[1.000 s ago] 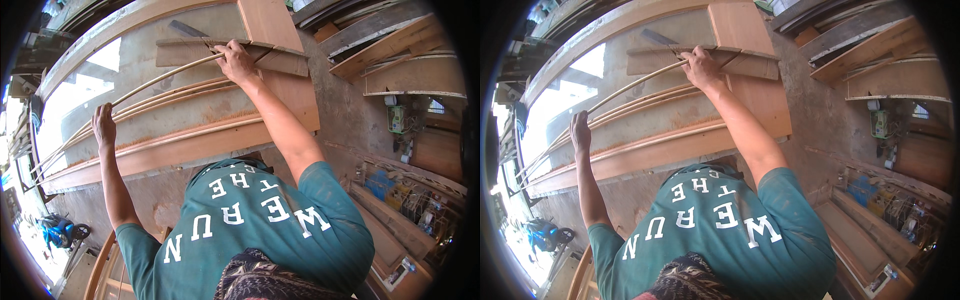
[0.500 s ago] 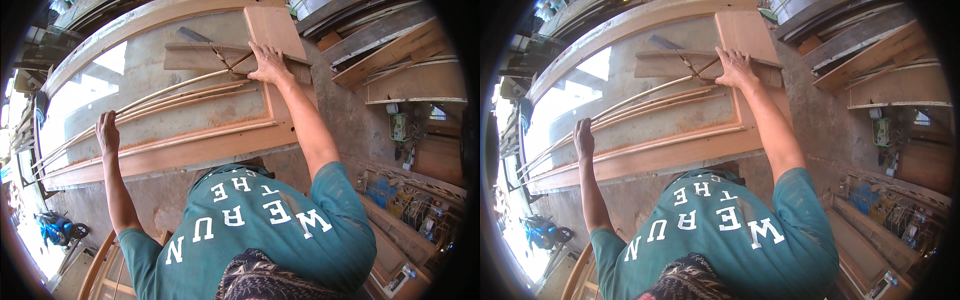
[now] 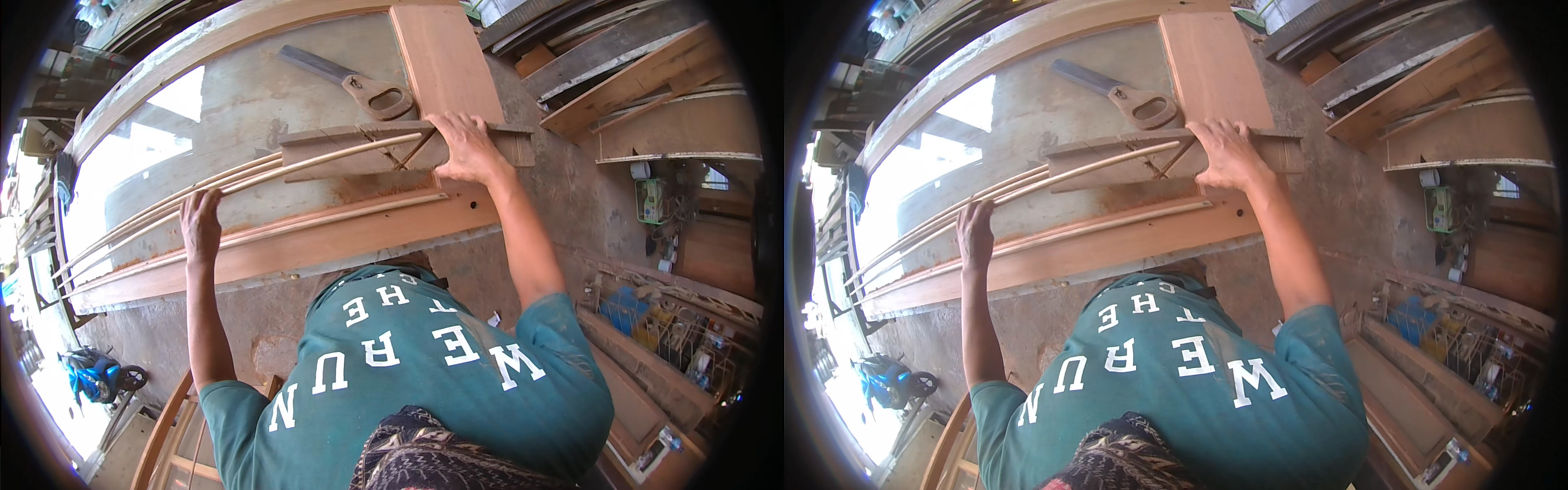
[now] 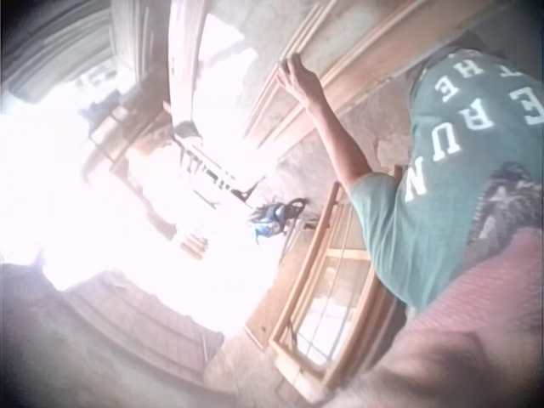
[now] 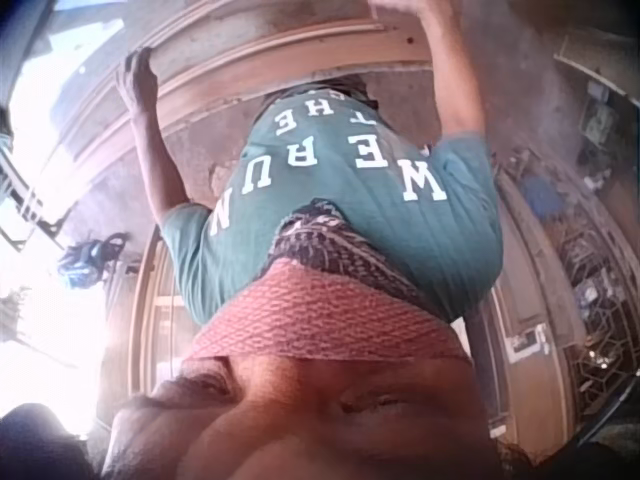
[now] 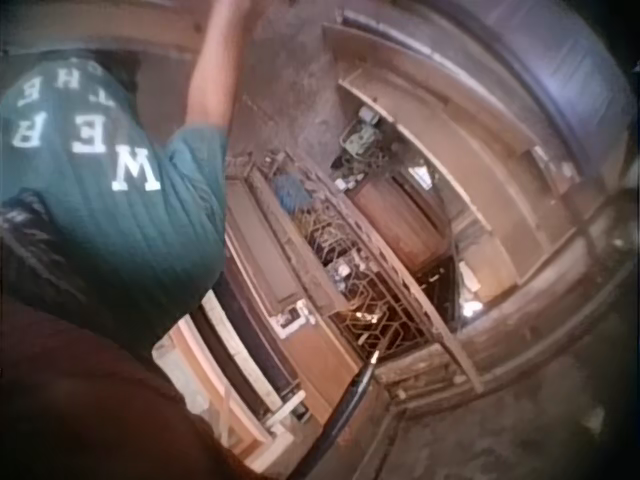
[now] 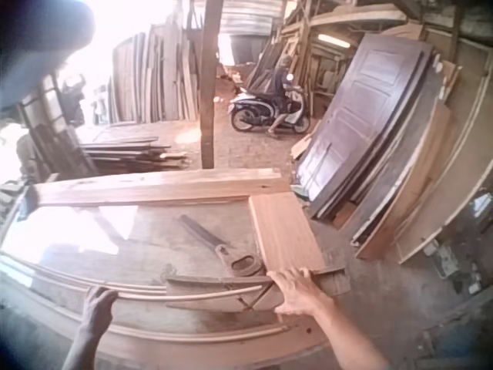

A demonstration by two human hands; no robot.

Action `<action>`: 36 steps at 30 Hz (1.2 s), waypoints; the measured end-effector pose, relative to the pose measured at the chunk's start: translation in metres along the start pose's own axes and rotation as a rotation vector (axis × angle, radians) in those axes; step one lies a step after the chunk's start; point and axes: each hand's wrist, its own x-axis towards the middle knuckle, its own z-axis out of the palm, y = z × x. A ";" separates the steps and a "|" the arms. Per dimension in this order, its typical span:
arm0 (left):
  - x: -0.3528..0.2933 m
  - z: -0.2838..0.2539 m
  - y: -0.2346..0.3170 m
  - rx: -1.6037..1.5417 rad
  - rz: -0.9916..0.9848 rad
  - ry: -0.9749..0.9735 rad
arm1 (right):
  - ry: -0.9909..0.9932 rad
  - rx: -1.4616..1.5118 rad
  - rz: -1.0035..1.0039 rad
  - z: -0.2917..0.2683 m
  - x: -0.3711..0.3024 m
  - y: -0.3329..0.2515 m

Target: The person gathers thin wooden strips and a hand saw in a cluttered workshop. They place the strips on a large wooden frame with glass, then use the hand saw to cut a piece of wood on the frame. Finally, they use a pencil to mark the wooden strips.

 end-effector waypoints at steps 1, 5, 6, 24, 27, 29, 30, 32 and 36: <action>-0.002 0.003 0.009 -0.012 0.004 -0.037 | -0.028 0.017 0.013 0.001 -0.008 0.002; -0.008 0.016 0.029 -0.113 0.018 -0.102 | -0.104 0.044 0.040 0.008 -0.029 0.017; -0.010 0.018 0.030 -0.118 0.006 -0.128 | -0.079 0.044 0.029 0.012 -0.035 0.023; -0.016 0.022 0.040 -0.117 -0.083 -0.212 | 0.044 0.098 0.012 -0.008 -0.062 0.037; -0.009 0.024 0.052 -0.116 -0.052 -0.201 | 0.152 0.108 -0.058 0.008 -0.050 0.014; -0.003 0.026 0.064 -0.145 -0.029 -0.195 | 0.196 0.113 -0.074 0.024 -0.043 -0.002; -0.001 0.029 0.068 -0.155 -0.017 -0.191 | 0.230 0.121 -0.070 0.028 -0.044 -0.012; 0.002 0.032 0.075 -0.152 -0.008 -0.190 | 0.359 0.129 -0.104 0.041 -0.043 -0.023; 0.005 0.037 0.081 -0.163 0.007 -0.189 | 0.363 0.149 -0.087 0.055 -0.046 -0.032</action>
